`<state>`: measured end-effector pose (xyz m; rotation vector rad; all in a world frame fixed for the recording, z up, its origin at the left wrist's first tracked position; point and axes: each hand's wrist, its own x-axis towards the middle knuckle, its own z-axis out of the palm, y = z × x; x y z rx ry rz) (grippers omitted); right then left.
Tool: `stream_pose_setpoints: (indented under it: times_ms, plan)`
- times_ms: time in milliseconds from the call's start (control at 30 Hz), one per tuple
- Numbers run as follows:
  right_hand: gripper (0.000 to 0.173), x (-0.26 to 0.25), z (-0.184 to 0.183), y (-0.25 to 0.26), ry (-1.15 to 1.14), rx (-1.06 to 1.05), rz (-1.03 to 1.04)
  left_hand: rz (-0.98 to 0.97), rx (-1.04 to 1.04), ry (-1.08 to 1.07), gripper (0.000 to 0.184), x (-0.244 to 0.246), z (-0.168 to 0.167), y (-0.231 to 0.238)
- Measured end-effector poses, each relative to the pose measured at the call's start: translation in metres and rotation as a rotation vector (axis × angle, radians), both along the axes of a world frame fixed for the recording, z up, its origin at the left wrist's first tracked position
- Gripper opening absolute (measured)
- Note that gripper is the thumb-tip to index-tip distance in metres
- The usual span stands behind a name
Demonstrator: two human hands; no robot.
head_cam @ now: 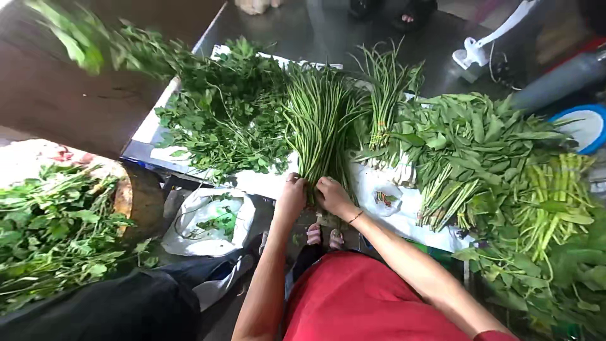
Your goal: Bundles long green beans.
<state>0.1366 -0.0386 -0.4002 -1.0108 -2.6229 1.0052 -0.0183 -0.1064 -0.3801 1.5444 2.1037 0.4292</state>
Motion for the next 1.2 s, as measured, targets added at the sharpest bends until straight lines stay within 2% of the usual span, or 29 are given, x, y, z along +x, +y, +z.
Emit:
stream_pose_setpoints:
  times_ms: [100, 200, 267, 367, 433, 500, 633, 733, 833, 900, 933, 1067, 1133, 1200]
  plan:
    - [0.024, 0.003, -0.001, -0.005, 0.058, -0.12, -0.004, 0.012, -0.078, -0.033, 0.026, 0.001, 0.002, -0.01]
    - [0.044, -0.003, 0.017, -0.001, -0.125, -0.31, -0.187, -0.045, -0.066, -0.078, 0.026, 0.007, 0.003, -0.023]
    - [0.052, -0.013, 0.032, 0.003, -0.26, -0.355, -0.264, -0.081, 0.005, -0.093, 0.026, 0.014, -0.002, -0.033]
    - [0.053, -0.023, 0.037, 0.011, -0.349, -0.387, -0.282, -0.108, 0.144, -0.123, 0.027, 0.016, -0.014, -0.043]
    - [0.048, -0.025, 0.034, 0.017, -0.34, -0.415, -0.284, -0.125, 0.141, -0.135, 0.029, 0.015, -0.017, -0.045]
    - [0.043, -0.021, 0.032, 0.025, -0.221, -0.449, -0.346, -0.137, 0.135, -0.118, 0.027, 0.014, -0.017, -0.045]
    - [0.036, 0.002, 0.046, 0.046, 0.285, -0.509, -0.543, -0.112, 0.149, -0.099, 0.025, 0.014, -0.018, -0.046]
    - [0.034, 0.035, 0.063, 0.045, 0.465, -0.795, -0.491, -0.09, 0.206, -0.063, 0.021, 0.016, -0.021, -0.046]
    - [0.034, 0.067, 0.078, 0.016, 0.475, -0.989, -0.356, 0.003, 0.372, -0.056, 0.015, 0.03, -0.011, -0.041]
    - [0.034, 0.079, 0.082, -0.004, 0.486, -1.044, -0.283, 0.046, 0.381, -0.22, 0.02, 0.042, -0.001, -0.031]
    - [0.033, 0.084, 0.08, -0.011, 0.502, -1.06, -0.259, 0.067, 0.347, -0.385, 0.026, 0.048, 0.004, -0.024]
    - [0.032, 0.091, 0.065, -0.025, 0.505, -1.014, -0.226, 0.268, 0.159, -1.399, 0.046, 0.075, 0.018, 0.013]
    - [0.031, 0.093, 0.056, -0.025, 0.416, -0.873, -0.232, 0.33, 0.155, -1.608, 0.035, 0.081, 0.02, 0.026]
    - [0.032, 0.096, 0.048, -0.025, 0.272, -0.703, -0.238, 0.347, 0.165, -1.653, 0.023, 0.084, 0.018, 0.032]
